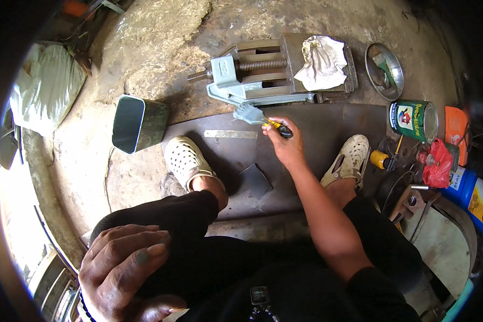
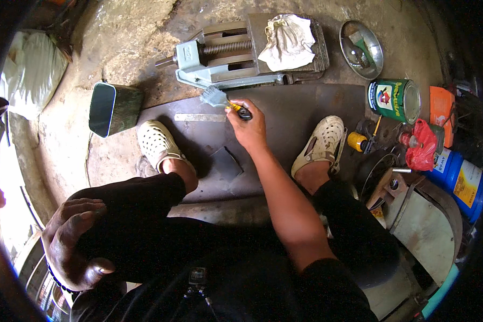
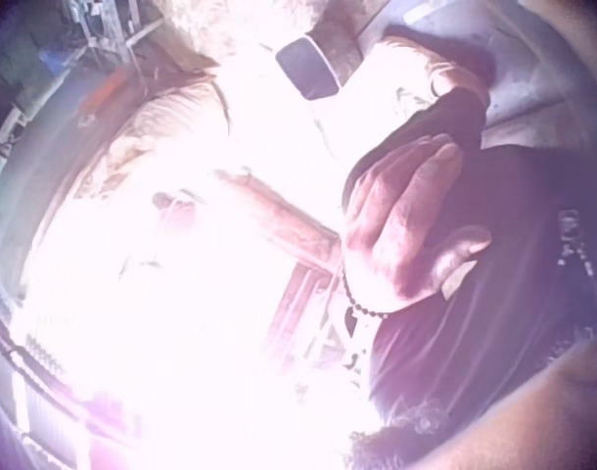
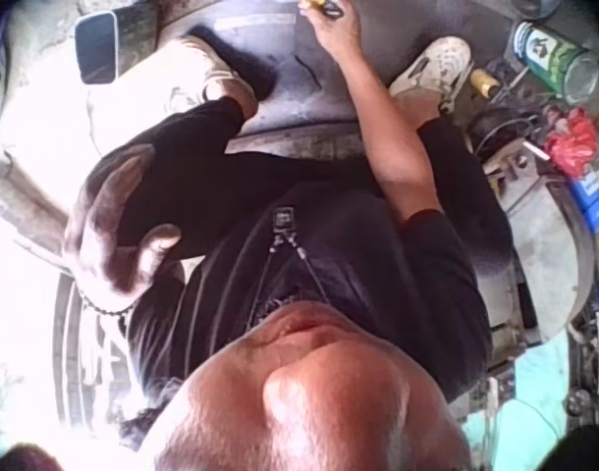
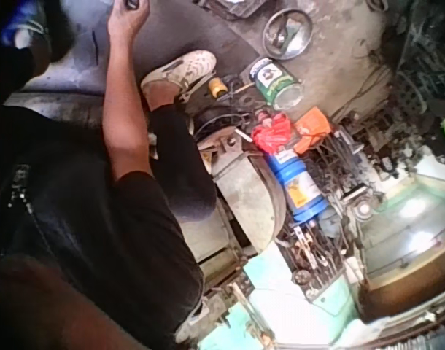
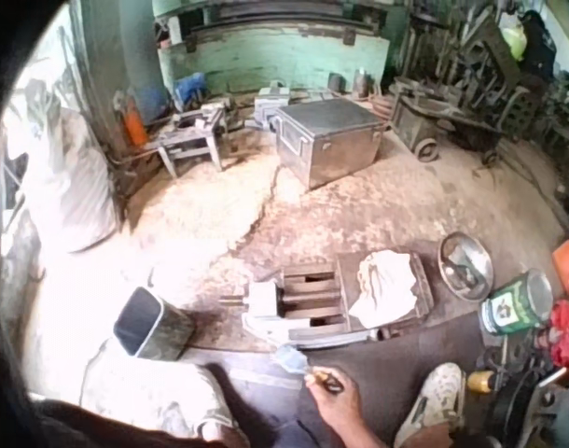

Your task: The person paints a metal bench vise with light blue paint using a brush. They repeatedly dip the brush into a paint container and apply paint to the vise jaws and body, then wipe excess paint with a cloth.

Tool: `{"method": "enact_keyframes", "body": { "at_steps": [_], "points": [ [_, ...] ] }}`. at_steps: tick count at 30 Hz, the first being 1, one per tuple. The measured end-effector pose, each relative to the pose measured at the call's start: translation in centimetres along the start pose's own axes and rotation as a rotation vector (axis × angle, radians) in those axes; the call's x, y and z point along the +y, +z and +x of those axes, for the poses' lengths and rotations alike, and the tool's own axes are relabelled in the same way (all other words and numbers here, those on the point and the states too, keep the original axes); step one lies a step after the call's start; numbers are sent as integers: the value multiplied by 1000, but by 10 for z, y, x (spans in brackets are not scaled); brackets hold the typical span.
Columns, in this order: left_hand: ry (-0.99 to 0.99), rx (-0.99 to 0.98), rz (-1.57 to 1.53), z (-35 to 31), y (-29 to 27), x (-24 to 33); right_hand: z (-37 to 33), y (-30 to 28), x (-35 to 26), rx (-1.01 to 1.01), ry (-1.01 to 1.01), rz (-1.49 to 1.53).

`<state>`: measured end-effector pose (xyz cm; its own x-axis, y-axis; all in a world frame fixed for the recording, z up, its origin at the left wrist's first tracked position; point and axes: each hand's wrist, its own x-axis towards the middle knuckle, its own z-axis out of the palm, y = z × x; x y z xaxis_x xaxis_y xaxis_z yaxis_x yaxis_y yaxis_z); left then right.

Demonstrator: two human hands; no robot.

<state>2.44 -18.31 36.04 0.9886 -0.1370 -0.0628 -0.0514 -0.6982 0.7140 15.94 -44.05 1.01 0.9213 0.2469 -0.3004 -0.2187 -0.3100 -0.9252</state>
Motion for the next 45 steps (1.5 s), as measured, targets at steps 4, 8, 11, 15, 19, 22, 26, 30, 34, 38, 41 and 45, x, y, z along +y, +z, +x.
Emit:
{"method": "enact_keyframes", "body": {
  "at_steps": [4, 8, 11, 15, 19, 22, 26, 30, 34, 38, 41, 45],
  "points": [
    [10, 5, -10, -5, -3, -6, 10, -22, -6, 147, 91, 151],
    [34, 0, -33, -8, -8, -13, 18, -69, -14, 374, 4, 160],
    [43, -7, -44, -7, -10, -17, 5, -81, -20, 373, -56, -43],
    [66, -31, -18, -1, -15, -19, -3, -35, -28, 209, -199, -267],
    [98, -14, -25, 3, -15, -19, -2, 17, -29, 68, -187, -223],
    [73, -31, -40, 5, -16, -20, 12, 18, -17, 84, 75, -92],
    [71, -35, -40, 7, -18, -22, 19, -30, -3, 240, 35, -25],
    [88, -21, -28, 10, -19, -25, 10, -74, -14, 361, -22, -125],
    [117, -15, -57, 12, -18, -28, -7, -55, -38, 221, -113, -236],
    [114, -8, -50, 11, -18, -26, -7, 8, -50, 39, -163, -238],
    [97, -21, -41, 8, -18, -25, 6, 33, -48, -54, -147, -217],
    [70, -20, -51, 6, -18, -24, 18, 22, -26, 15, -73, -260]
  ]
}}
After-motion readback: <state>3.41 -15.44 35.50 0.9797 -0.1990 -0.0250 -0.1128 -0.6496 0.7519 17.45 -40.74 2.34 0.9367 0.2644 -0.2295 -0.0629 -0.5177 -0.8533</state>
